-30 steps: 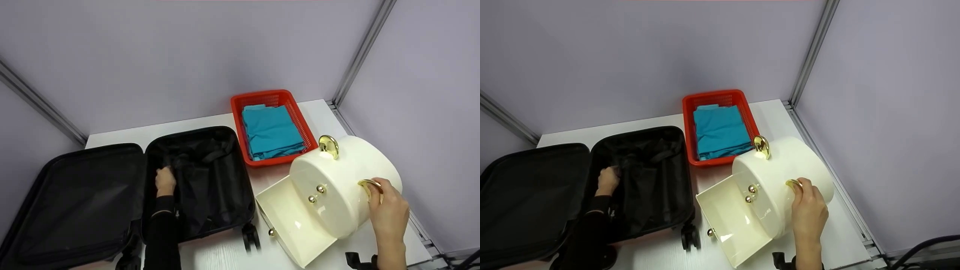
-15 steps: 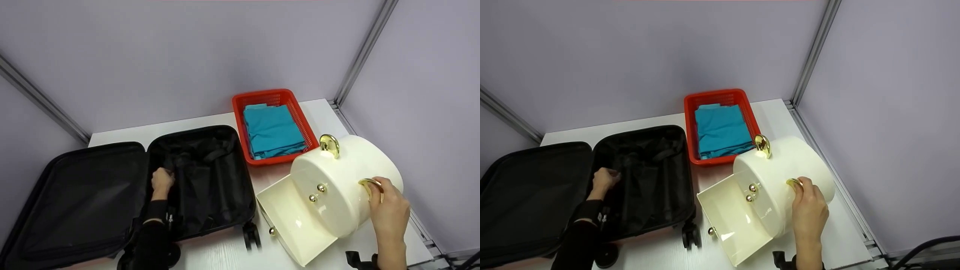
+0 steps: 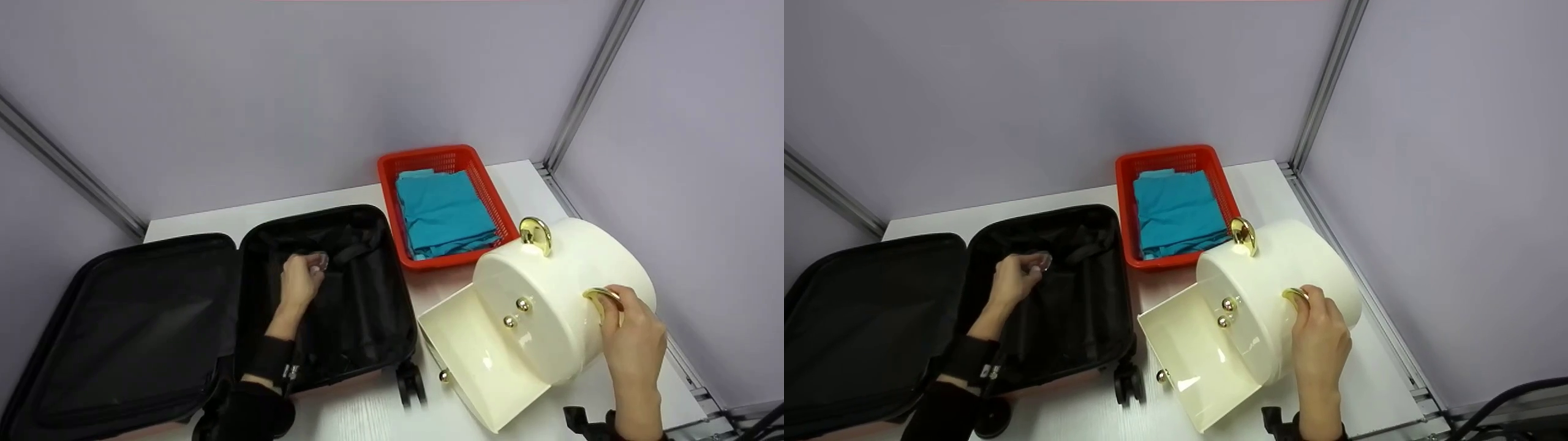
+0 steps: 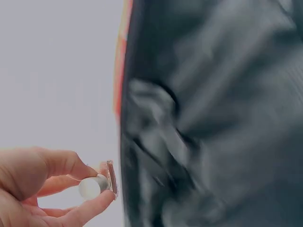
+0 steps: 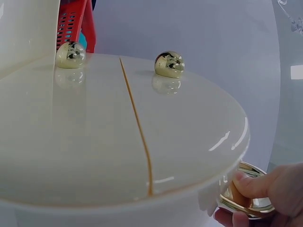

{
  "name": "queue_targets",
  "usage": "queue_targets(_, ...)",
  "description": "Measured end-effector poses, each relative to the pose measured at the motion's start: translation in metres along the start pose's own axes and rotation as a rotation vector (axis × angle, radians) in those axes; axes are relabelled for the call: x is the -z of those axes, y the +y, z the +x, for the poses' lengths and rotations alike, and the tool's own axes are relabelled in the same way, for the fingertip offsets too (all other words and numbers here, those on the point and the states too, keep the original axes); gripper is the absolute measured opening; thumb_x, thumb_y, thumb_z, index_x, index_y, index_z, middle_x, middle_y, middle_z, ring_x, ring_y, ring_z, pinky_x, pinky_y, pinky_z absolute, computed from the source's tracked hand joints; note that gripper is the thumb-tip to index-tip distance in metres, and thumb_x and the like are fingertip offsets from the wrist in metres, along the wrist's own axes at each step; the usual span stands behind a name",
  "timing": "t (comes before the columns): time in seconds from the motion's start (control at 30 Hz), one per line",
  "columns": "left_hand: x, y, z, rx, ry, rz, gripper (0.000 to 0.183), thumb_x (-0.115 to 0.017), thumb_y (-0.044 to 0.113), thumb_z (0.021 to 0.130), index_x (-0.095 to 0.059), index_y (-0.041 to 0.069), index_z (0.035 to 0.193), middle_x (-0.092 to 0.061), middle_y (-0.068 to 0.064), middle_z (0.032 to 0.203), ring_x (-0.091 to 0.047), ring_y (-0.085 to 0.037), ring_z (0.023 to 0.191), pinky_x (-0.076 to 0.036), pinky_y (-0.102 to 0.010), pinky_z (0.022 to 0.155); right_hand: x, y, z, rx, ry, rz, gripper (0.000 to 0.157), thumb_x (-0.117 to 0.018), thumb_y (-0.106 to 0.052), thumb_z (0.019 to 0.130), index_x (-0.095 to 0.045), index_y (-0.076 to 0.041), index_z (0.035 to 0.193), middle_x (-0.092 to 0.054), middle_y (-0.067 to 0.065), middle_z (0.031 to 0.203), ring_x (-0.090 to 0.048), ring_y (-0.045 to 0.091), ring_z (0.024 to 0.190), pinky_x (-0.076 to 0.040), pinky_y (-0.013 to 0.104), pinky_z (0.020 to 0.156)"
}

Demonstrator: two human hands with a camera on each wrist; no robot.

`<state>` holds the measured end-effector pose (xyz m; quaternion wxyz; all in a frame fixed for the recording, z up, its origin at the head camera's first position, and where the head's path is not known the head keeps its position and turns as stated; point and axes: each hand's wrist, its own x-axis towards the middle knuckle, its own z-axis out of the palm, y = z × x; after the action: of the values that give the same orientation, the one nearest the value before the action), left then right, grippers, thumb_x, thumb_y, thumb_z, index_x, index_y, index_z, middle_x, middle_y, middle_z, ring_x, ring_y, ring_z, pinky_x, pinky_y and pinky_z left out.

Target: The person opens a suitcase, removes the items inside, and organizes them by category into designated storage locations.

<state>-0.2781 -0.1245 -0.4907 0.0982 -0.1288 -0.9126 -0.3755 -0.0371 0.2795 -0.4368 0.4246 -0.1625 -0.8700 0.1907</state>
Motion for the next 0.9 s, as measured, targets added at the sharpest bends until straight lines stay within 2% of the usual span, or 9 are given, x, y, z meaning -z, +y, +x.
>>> queue_targets(0.17,-0.007,0.048,-0.005,-0.116,-0.010,-0.031,0.036,-0.058,-0.006,0.069,-0.066,0.002,0.103,-0.057,-0.018,0.101,-0.055,-0.030,0.093,-0.045,-0.042,0.072,0.000,-0.001,0.001,-0.012,-0.006,-0.002,0.015,-0.066,0.000,0.076,-0.061,0.003,0.089,-0.060,0.026,0.077,-0.057,0.042,0.069,-0.041,0.051,0.055)
queue_targets(0.3,-0.017,0.081,-0.012,-0.220,-0.041,-0.055,0.039,-0.058,-0.006,0.067,-0.066,0.005,0.104,-0.056,-0.015,0.102,-0.056,-0.028,0.091,-0.046,-0.041,0.072,0.001,-0.001,0.001,-0.016,-0.008,0.001,0.015,-0.066,0.000,0.076,-0.060,0.003,0.090,-0.060,0.025,0.076,-0.057,0.041,0.070,-0.041,0.049,0.057)
queue_targets(0.47,-0.032,0.115,-0.025,-0.349,-0.131,-0.083,0.035,-0.057,-0.007,0.068,-0.067,0.007,0.099,-0.055,-0.014,0.103,-0.055,-0.025,0.089,-0.047,-0.037,0.070,0.001,-0.001,0.002,-0.023,-0.009,0.004,0.015,-0.066,0.000,0.076,-0.060,0.003,0.090,-0.060,0.025,0.077,-0.057,0.041,0.070,-0.040,0.048,0.058)
queue_targets(0.67,-0.059,0.143,-0.041,-0.498,-0.250,-0.087,0.028,-0.055,-0.011,0.067,-0.064,0.009,0.084,-0.057,-0.007,0.093,-0.053,-0.018,0.081,-0.043,-0.028,0.059,0.001,-0.001,0.002,-0.020,-0.009,-0.001,0.015,-0.066,0.000,0.076,-0.060,0.003,0.089,-0.061,0.025,0.077,-0.057,0.041,0.071,-0.041,0.048,0.058)
queue_targets(0.8,-0.081,0.153,-0.053,-0.543,-0.347,-0.088,0.028,-0.052,-0.013,0.065,-0.060,0.010,0.078,-0.055,-0.002,0.085,-0.048,-0.014,0.077,-0.036,-0.023,0.053,0.001,-0.001,0.001,-0.010,-0.001,0.006,0.016,-0.067,0.000,0.075,-0.060,0.003,0.089,-0.060,0.025,0.075,-0.057,0.041,0.069,-0.041,0.048,0.058)
queue_targets(0.9,-0.099,0.158,-0.063,-0.568,-0.391,-0.077,0.028,-0.052,-0.014,0.062,-0.057,0.010,0.074,-0.055,0.001,0.078,-0.045,-0.012,0.076,-0.033,-0.020,0.054,0.001,0.000,0.000,0.005,0.006,0.013,0.016,-0.067,0.001,0.075,-0.060,0.003,0.089,-0.060,0.026,0.074,-0.057,0.041,0.068,-0.041,0.049,0.056)
